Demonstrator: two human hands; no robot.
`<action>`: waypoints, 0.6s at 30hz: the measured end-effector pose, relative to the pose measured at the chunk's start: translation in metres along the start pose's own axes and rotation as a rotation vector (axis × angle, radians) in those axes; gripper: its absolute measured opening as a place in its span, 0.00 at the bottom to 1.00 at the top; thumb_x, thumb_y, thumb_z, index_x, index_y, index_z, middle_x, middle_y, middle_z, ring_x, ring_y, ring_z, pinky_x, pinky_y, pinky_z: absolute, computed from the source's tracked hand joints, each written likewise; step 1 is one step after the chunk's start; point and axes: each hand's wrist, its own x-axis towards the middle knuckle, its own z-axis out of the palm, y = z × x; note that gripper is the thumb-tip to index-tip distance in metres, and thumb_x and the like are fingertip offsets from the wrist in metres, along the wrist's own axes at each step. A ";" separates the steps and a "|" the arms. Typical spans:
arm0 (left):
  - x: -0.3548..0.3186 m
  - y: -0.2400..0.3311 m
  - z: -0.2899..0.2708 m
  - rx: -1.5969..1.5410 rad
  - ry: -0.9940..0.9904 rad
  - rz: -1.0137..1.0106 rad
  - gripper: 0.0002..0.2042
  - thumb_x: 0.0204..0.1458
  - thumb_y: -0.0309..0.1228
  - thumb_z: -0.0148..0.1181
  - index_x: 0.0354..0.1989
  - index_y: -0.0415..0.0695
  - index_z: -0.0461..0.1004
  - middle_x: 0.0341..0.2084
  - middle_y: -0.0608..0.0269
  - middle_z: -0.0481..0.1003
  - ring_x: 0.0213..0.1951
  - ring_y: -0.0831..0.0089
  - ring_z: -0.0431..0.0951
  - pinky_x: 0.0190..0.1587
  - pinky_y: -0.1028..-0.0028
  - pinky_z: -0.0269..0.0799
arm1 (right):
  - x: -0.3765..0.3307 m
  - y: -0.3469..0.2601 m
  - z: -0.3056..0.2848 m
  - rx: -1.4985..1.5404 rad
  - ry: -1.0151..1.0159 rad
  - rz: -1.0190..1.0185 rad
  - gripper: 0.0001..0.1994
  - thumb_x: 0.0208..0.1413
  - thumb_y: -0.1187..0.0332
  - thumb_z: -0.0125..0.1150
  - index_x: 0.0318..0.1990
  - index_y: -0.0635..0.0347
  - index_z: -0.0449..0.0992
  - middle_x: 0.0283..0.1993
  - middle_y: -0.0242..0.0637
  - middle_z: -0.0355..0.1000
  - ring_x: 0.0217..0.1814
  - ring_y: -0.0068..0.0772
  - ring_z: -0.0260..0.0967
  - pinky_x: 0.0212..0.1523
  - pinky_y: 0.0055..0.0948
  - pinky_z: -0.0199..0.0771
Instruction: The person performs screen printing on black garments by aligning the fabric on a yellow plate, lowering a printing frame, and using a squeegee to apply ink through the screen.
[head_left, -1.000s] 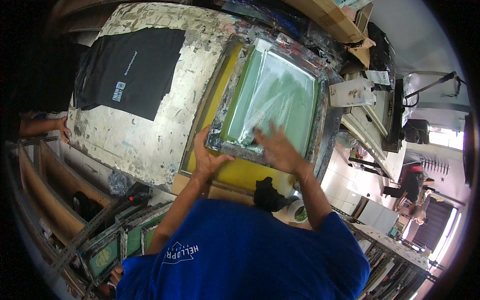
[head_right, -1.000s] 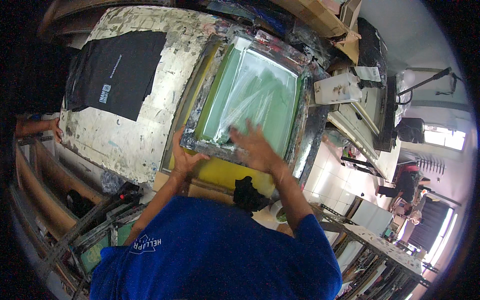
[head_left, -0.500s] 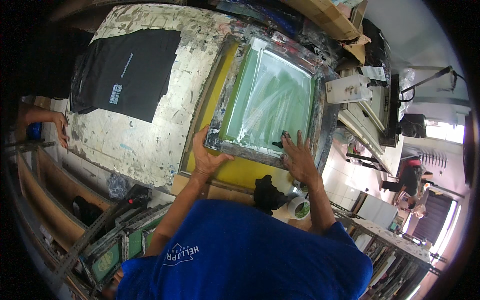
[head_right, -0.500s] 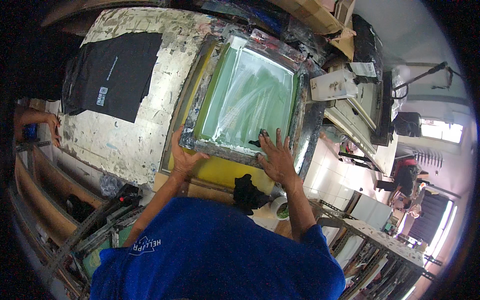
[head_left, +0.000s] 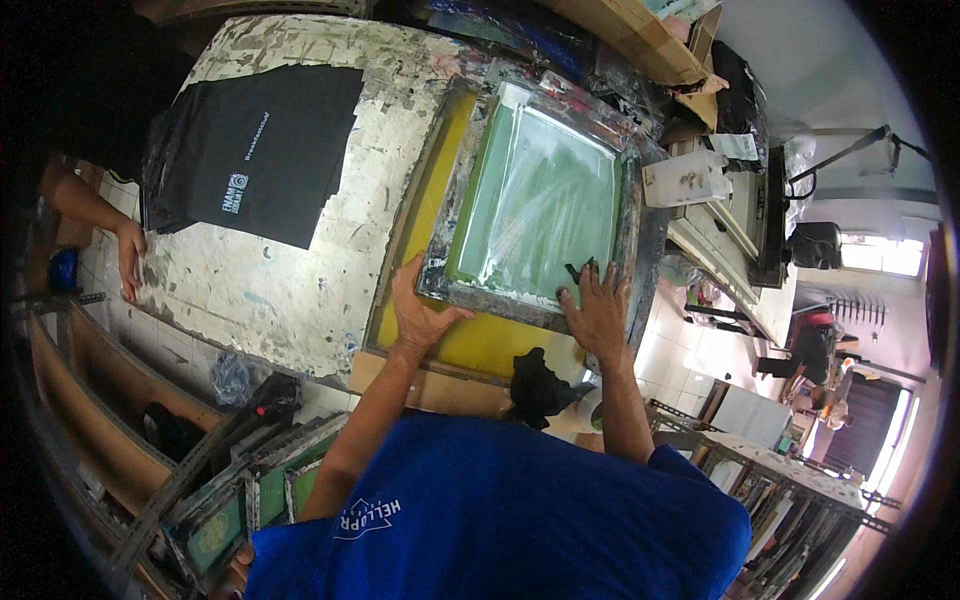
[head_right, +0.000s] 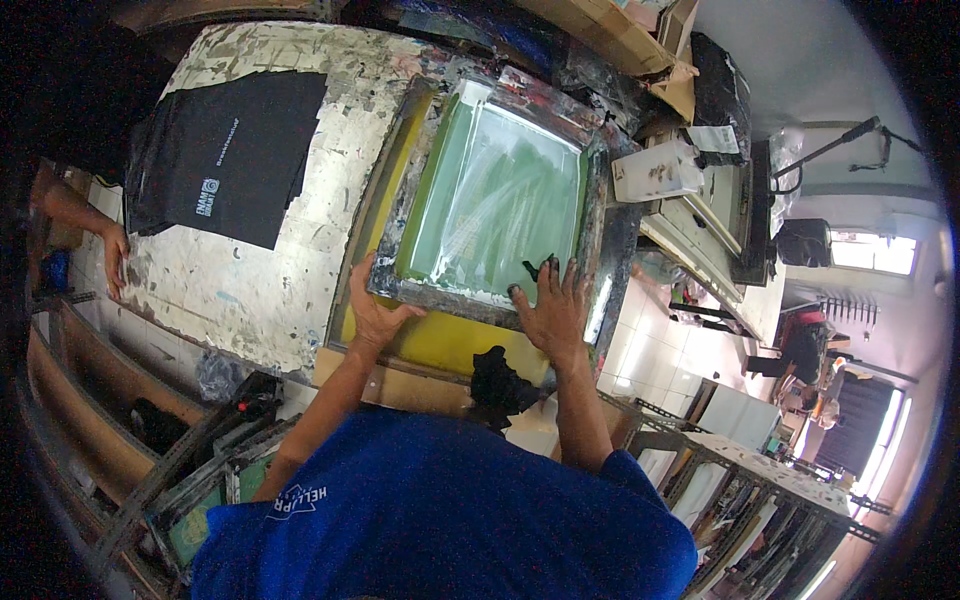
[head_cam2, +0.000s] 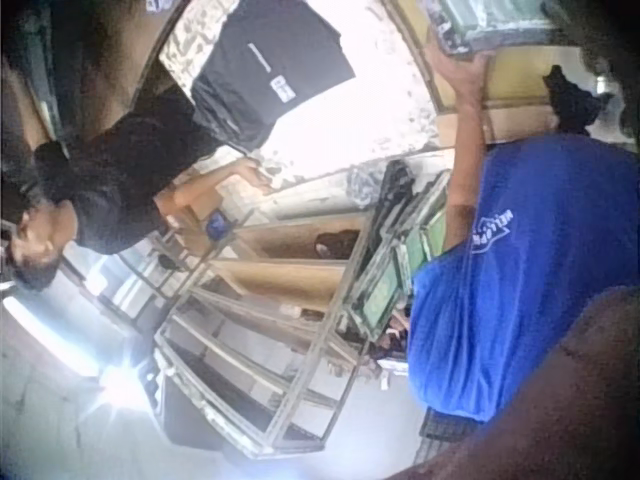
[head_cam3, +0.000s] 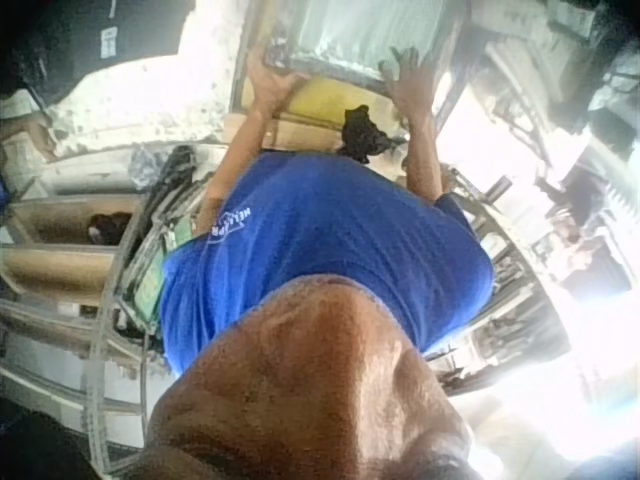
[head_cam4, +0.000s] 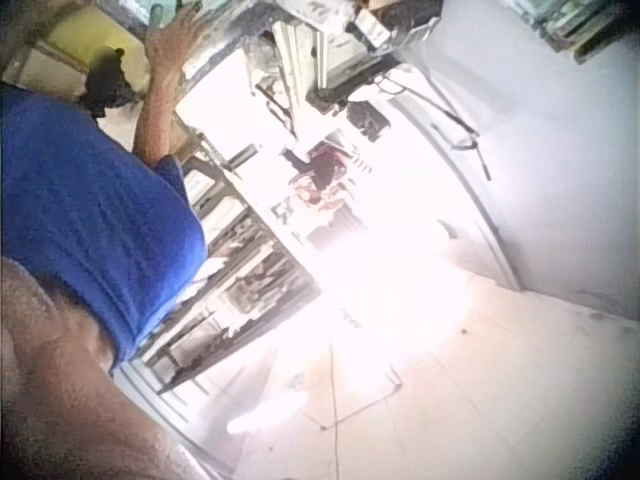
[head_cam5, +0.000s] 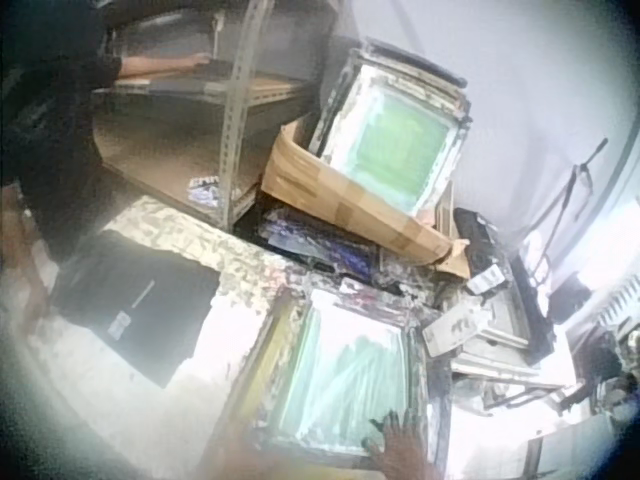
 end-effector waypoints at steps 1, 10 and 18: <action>-0.003 -0.001 -0.001 -0.006 0.010 -0.004 0.58 0.19 0.56 0.83 0.61 0.36 0.64 0.50 0.48 0.70 0.52 0.50 0.70 0.58 0.55 0.64 | -0.008 0.000 0.004 0.047 0.017 0.009 0.37 0.66 0.44 0.42 0.66 0.74 0.63 0.71 0.57 0.60 0.76 0.73 0.44 0.75 0.64 0.31; -0.007 -0.009 0.007 -0.063 -0.014 -0.039 0.59 0.19 0.51 0.85 0.64 0.36 0.62 0.54 0.48 0.68 0.57 0.50 0.69 0.61 0.56 0.65 | 0.182 -0.035 0.017 0.221 0.163 0.085 0.43 0.64 0.33 0.33 0.68 0.64 0.63 0.75 0.47 0.56 0.81 0.58 0.38 0.77 0.60 0.26; -0.004 -0.014 0.006 0.023 -0.022 0.006 0.59 0.19 0.53 0.85 0.64 0.35 0.61 0.55 0.49 0.68 0.57 0.52 0.69 0.62 0.57 0.65 | 0.185 0.005 0.010 0.065 0.022 0.430 0.44 0.65 0.34 0.27 0.73 0.64 0.54 0.78 0.46 0.49 0.83 0.56 0.29 0.77 0.58 0.21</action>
